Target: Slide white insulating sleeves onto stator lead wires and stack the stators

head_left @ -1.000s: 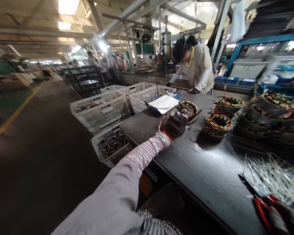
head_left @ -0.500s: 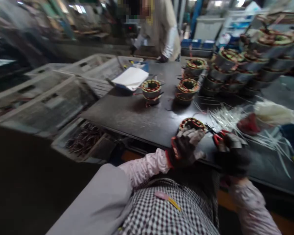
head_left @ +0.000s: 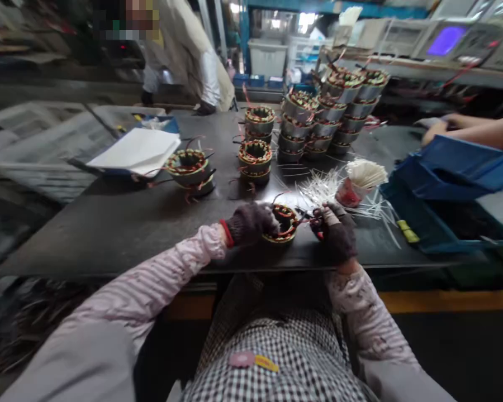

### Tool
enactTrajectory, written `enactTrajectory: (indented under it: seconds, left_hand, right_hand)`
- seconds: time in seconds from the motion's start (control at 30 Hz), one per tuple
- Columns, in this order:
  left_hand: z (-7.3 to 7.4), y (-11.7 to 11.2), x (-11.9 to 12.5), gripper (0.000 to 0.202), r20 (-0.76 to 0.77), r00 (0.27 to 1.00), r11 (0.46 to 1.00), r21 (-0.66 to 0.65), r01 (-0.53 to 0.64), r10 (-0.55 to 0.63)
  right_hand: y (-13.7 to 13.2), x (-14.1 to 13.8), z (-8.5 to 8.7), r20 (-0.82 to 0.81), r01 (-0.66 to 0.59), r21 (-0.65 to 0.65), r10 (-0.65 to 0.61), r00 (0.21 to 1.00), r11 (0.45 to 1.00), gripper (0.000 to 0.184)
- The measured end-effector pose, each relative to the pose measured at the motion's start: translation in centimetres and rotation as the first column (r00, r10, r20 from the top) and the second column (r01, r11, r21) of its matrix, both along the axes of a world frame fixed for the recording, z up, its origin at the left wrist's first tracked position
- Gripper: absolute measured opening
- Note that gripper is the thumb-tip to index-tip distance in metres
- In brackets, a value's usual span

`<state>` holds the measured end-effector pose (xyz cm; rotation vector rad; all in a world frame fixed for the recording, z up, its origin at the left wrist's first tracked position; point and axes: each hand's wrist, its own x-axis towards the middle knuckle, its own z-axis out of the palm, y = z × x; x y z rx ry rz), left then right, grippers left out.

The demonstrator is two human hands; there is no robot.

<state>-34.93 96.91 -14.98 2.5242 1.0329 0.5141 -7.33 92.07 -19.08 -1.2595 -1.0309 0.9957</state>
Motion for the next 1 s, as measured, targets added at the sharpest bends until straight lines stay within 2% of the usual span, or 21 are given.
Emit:
enactTrajectory:
  seconds: [0.07, 0.13, 0.23, 0.3, 0.33, 0.43, 0.53, 0.63, 0.7, 0.73, 0.77, 0.8, 0.83, 0.87, 0.9, 0.93, 1.0]
  left_hand:
    - [0.3, 0.0, -0.3, 0.033, 0.049, 0.994, 0.991, -0.095, 0.099, -0.095]
    - [0.2, -0.8, -1.0, 0.039, 0.077, 0.987, 0.972, -0.178, 0.156, -0.145]
    - [-0.6, -2.4, -1.4, 0.021, 0.061, 0.998, 0.991, -0.124, 0.042, -0.034]
    - [-1.6, -3.3, -1.0, 0.008, 0.125, 0.991, 0.998, -0.04, -0.046, 0.051]
    - [-2.2, -3.7, -0.7, 0.003, 0.17, 0.984, 0.998, -0.002, -0.057, 0.056]
    - [-3.7, -4.3, 0.0, 0.004, 0.221, 0.975, 0.989, 0.149, -0.022, -0.012]
    - [-4.6, -4.5, -0.2, 0.011, 0.229, 0.973, 0.965, 0.263, -0.021, -0.041]
    - [-4.8, -4.7, -0.9, 0.016, 0.24, 0.969, 0.957, 0.29, -0.018, -0.054]
    - [-4.9, -5.0, -0.9, 0.019, 0.21, 0.976, 0.96, 0.28, -0.008, -0.053]
    - [-5.0, -5.1, -0.6, 0.018, 0.19, 0.981, 0.964, 0.267, -0.02, -0.032]
    - [-5.1, -5.4, -0.1, 0.016, 0.169, 0.986, 0.967, 0.248, -0.052, 0.009]
    - [-5.2, -5.6, 0.5, 0.015, 0.157, 0.985, 0.966, 0.232, -0.109, 0.074]
    - [-5.4, -5.9, 1.2, 0.014, 0.154, 0.976, 0.957, 0.222, -0.186, 0.154]
    - [-5.6, -6.3, 1.8, 0.013, 0.163, 0.959, 0.939, 0.219, -0.266, 0.233]
    - [-5.9, -6.6, 2.4, 0.013, 0.18, 0.938, 0.919, 0.215, -0.331, 0.295]
    - [-6.1, -7.0, 2.9, 0.012, 0.204, 0.92, 0.903, 0.208, -0.375, 0.335]
    - [-6.5, -7.5, 3.4, 0.017, 0.254, 0.897, 0.89, 0.191, -0.413, 0.362]
  right_hand:
    - [0.3, 2.8, 1.2, -0.042, 0.061, -0.053, -0.063, 0.997, 0.997, 0.031]
    - [0.7, 5.9, 2.3, -0.019, 0.199, -0.036, -0.2, 0.98, 0.979, 0.022]
    - [2.5, 10.2, 3.6, -0.008, 0.369, -0.028, -0.369, 0.929, 0.929, 0.016]
    - [4.6, 12.0, 4.1, -0.005, 0.421, -0.047, -0.422, 0.907, 0.906, 0.017]
    - [5.8, 12.6, 4.2, -0.005, 0.431, -0.058, -0.432, 0.902, 0.901, 0.017]
    - [9.1, 12.9, 4.1, -0.016, 0.486, -0.051, -0.487, 0.873, 0.873, 0.017]
    - [10.4, 12.4, 4.3, -0.069, 0.601, 0.028, -0.598, 0.798, 0.799, 0.01]
    - [8.4, 11.6, 4.4, -0.139, 0.7, 0.108, -0.686, 0.714, 0.706, 0.011]
    - [5.3, 10.1, 3.9, -0.203, 0.746, 0.261, -0.72, 0.663, 0.613, 0.012]
    - [3.2, 8.9, 3.3, -0.225, 0.735, 0.374, -0.713, 0.664, 0.566, 0.012]
    - [0.9, 7.3, 2.6, -0.23, 0.682, 0.505, -0.679, 0.697, 0.529, 0.012]
    - [-1.7, 5.5, 1.8, -0.186, 0.591, 0.608, -0.628, 0.756, 0.53, 0.013]
    - [-4.3, 3.7, 0.9, -0.058, 0.435, 0.649, -0.53, 0.846, 0.624, 0.012]
    - [-6.8, 2.0, 0.0, 0.054, 0.269, 0.636, -0.39, 0.919, 0.723, 0.006]
    - [-9.1, 0.5, -0.9, 0.155, 0.143, 0.61, -0.294, 0.943, 0.78, 0.015]
    - [-11.1, -0.5, -1.8, 0.258, 0.021, 0.588, -0.212, 0.943, 0.809, 0.026]
    - [-13.9, -1.3, -3.4, 0.408, -0.141, 0.566, -0.127, 0.904, 0.812, 0.037]
